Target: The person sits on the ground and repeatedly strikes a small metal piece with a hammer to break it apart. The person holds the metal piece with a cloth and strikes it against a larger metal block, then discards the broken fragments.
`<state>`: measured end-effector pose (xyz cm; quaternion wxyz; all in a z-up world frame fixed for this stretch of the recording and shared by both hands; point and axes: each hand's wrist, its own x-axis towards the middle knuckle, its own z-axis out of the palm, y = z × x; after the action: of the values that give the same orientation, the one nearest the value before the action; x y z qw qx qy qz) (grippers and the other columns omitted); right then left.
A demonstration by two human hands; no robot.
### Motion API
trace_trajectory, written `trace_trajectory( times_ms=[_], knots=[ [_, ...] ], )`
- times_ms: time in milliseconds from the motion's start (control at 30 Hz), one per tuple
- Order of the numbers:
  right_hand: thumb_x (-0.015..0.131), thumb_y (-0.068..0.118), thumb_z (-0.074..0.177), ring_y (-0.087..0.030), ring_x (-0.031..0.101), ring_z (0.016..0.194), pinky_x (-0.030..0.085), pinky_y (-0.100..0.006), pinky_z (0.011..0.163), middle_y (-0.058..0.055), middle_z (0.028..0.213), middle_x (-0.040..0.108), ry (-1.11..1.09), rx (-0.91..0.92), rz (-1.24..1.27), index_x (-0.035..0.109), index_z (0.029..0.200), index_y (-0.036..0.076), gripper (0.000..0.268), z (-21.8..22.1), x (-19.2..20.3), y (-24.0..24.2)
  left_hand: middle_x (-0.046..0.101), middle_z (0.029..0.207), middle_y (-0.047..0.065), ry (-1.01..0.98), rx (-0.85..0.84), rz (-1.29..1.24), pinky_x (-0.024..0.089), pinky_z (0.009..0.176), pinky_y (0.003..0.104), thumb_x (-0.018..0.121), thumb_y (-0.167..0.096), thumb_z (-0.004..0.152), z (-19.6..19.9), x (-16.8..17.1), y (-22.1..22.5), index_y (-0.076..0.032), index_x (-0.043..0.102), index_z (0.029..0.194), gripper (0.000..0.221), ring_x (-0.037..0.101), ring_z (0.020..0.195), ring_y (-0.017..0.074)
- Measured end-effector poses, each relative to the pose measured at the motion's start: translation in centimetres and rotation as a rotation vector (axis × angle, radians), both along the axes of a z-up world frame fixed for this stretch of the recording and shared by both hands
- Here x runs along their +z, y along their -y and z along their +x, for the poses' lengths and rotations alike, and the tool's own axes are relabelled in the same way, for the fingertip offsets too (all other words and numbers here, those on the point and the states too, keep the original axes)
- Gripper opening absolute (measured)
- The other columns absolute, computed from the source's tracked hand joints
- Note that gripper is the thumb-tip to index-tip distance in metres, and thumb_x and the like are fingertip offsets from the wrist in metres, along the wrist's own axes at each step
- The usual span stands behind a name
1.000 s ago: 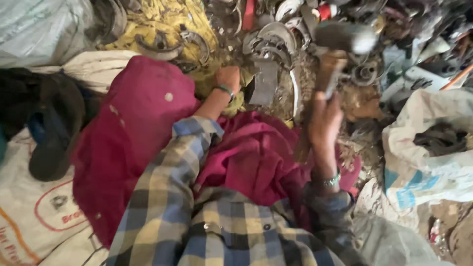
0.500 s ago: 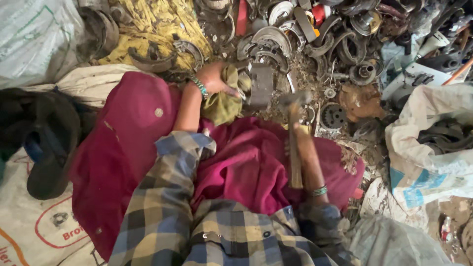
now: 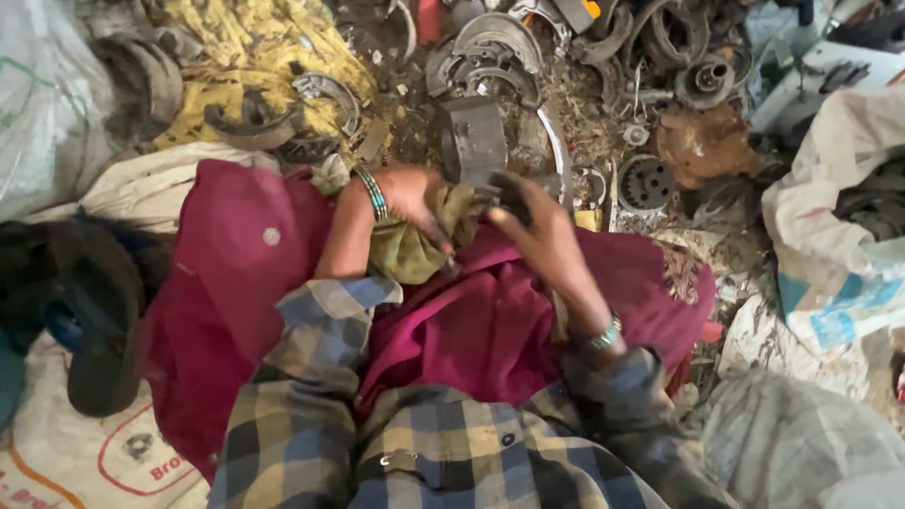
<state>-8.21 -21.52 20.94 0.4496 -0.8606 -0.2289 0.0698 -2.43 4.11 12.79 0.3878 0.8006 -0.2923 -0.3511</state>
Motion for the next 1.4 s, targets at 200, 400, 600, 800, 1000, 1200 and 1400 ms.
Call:
trace_trajectory(
  times_ms=[200,400,600,800,1000,1200,1400],
  knots=[
    [0.078,0.012,0.092,-0.011,0.069,0.081,0.055,-0.027,0.075,-0.008,0.094,0.079,-0.136,-0.195,0.037,0.077,0.113,0.000,0.024,0.9,-1.6,-1.3,0.077,0.109,0.013,0.018,0.182,0.107,0.055,0.089,0.040,0.094,-0.061,0.049,-0.5,-0.2,-0.3,-0.009,0.074,0.115,0.086,0.073,0.100,0.0281],
    [0.079,0.017,0.092,-0.006,0.068,0.085,0.057,-0.026,0.077,-0.006,0.099,0.078,-0.324,-0.492,0.262,0.077,0.115,0.003,0.027,3.7,-6.2,10.9,0.079,0.112,0.011,-0.034,0.221,0.248,0.056,0.091,0.043,0.083,-0.066,0.060,0.2,1.4,-3.4,-0.017,0.076,0.119,0.077,0.075,0.103,0.0306],
    [0.071,0.028,0.097,-0.019,0.065,0.082,0.056,-0.034,0.066,-0.008,0.100,0.070,0.221,-1.297,0.135,0.061,0.119,0.003,0.034,8.4,-5.8,36.1,0.079,0.109,0.013,0.007,0.252,0.308,0.057,0.090,0.045,0.084,-0.066,0.059,0.4,2.4,-2.7,-0.015,0.077,0.116,0.077,0.074,0.104,0.0340],
    [0.066,0.009,0.097,-0.024,0.067,0.106,0.064,-0.040,0.087,-0.013,0.120,0.064,0.256,-1.150,0.832,0.059,0.130,0.003,0.034,7.2,-3.6,37.7,0.074,0.105,0.027,0.158,0.259,0.685,0.058,0.088,0.049,0.085,-0.077,0.059,0.8,0.6,-3.9,-0.001,0.075,0.110,0.091,0.073,0.099,0.0410],
    [0.073,0.012,0.101,-0.016,0.067,0.084,0.054,-0.034,0.075,-0.010,0.098,0.076,0.002,-0.468,-0.179,0.076,0.115,0.002,0.018,6.9,-4.3,15.2,0.075,0.108,0.022,0.189,0.281,0.687,0.059,0.086,0.048,0.091,-0.062,0.060,0.6,-1.6,-4.2,-0.001,0.078,0.098,0.073,0.074,0.098,0.0383],
    [0.076,0.013,0.095,-0.039,0.067,0.102,0.056,-0.044,0.086,-0.020,0.117,0.069,0.388,0.019,-0.281,0.069,0.124,0.002,0.032,8.3,-5.6,-2.2,0.075,0.110,0.017,0.142,0.322,0.692,0.058,0.088,0.048,0.089,-0.042,0.065,0.5,-2.9,-3.0,-0.008,0.079,0.101,0.050,0.073,0.103,0.0360],
    [0.075,0.009,0.089,-0.044,0.061,0.108,0.053,-0.049,0.091,-0.023,0.115,0.063,0.451,0.126,-0.497,0.066,0.126,0.003,0.039,10.7,-8.7,-6.2,0.076,0.110,0.017,0.229,0.191,0.594,0.057,0.093,0.045,0.076,-0.020,0.073,0.0,-8.9,3.4,-0.011,0.082,0.097,0.026,0.073,0.107,0.0339]
  ],
)
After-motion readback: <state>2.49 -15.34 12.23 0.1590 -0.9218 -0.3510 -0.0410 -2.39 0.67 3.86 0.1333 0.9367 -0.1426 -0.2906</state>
